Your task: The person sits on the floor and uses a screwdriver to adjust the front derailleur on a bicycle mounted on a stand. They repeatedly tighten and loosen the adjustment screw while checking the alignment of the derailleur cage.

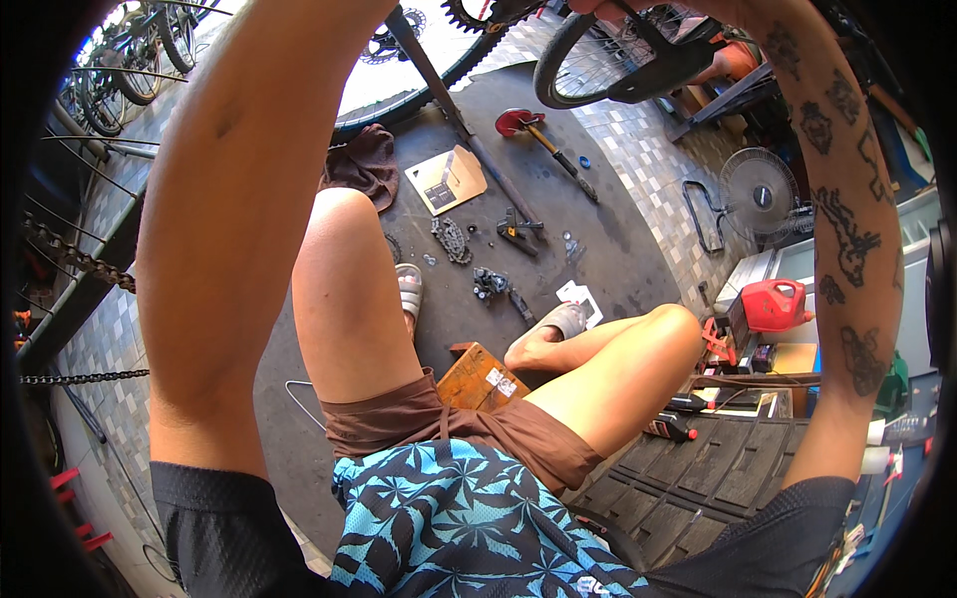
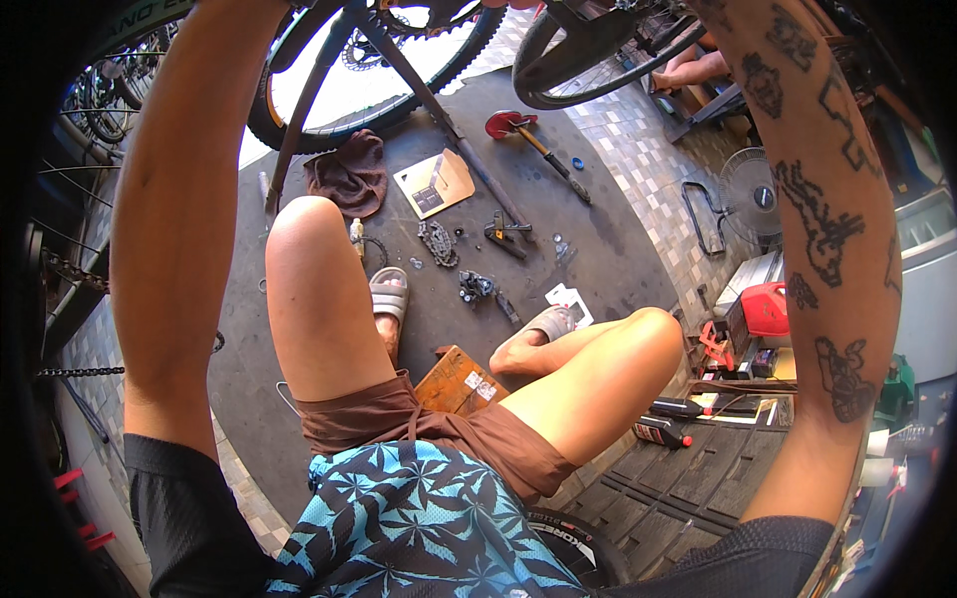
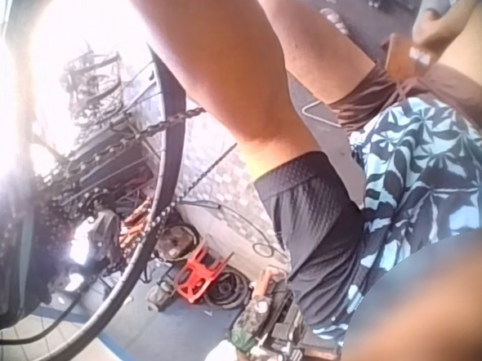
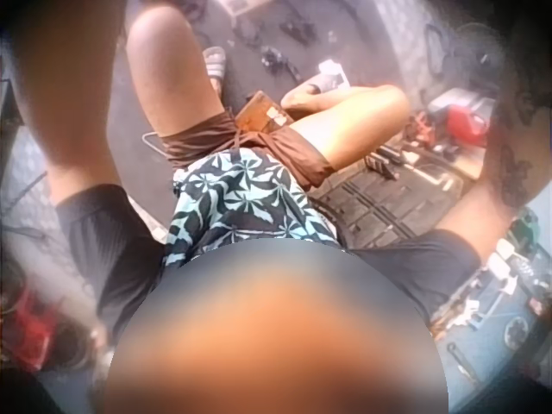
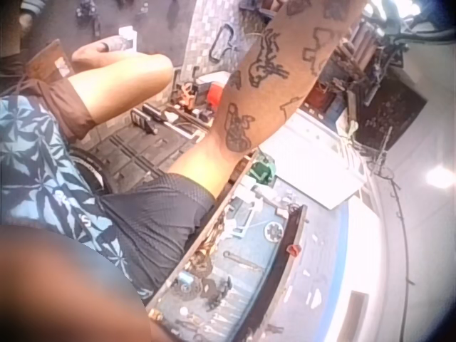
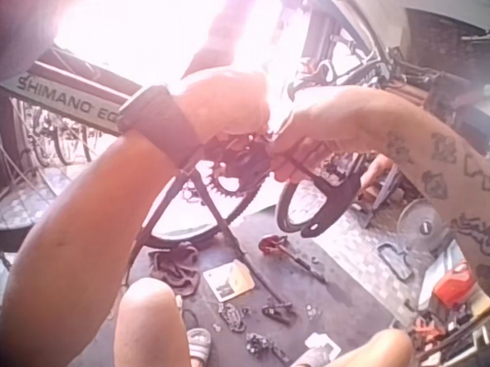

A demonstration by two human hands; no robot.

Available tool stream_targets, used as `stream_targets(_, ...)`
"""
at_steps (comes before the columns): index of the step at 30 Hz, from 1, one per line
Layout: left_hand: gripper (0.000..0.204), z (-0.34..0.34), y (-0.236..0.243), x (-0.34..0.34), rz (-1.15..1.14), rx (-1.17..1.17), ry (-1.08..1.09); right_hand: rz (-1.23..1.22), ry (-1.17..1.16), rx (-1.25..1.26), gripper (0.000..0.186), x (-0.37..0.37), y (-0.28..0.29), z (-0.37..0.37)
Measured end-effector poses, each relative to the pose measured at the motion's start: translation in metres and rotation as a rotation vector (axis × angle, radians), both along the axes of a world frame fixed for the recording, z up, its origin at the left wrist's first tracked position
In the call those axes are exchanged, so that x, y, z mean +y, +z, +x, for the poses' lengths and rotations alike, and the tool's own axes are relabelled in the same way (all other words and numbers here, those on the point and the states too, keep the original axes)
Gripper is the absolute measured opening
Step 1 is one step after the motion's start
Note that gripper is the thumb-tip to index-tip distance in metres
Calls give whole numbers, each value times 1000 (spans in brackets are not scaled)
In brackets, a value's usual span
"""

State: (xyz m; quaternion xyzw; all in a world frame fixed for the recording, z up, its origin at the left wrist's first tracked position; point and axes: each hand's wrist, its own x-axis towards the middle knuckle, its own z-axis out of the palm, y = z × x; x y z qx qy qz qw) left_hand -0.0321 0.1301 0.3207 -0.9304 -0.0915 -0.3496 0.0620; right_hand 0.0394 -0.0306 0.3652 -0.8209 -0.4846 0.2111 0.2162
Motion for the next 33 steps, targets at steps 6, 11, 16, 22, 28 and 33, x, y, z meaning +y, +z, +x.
stream_targets(6, 21, 3, -2, 5, 276, 61, 25, 19, 92, 119, 27, -3, -3, 11)
stream_targets(11, 20, -3, -6, 2, 427, 106, 44, 107, 58, -70, 33, -1, -11, 6)
stream_targets(16, 20, -13, -9, -5, 497, 131, 48, 310, 56, -563, 37, -25, -23, -8)
stream_targets(22, 21, -14, -10, -17, 204, 38, 101, 919, 193, -933, 44, -74, -71, 5)
stream_targets(28, 24, -26, -4, -25, -50, 65, 71, 964, 257, -1368, 43, -89, -122, 23)
stream_targets(33, 24, -28, 4, -32, -182, 103, 134, 1038, 31, -943, 21, -71, -129, 16)
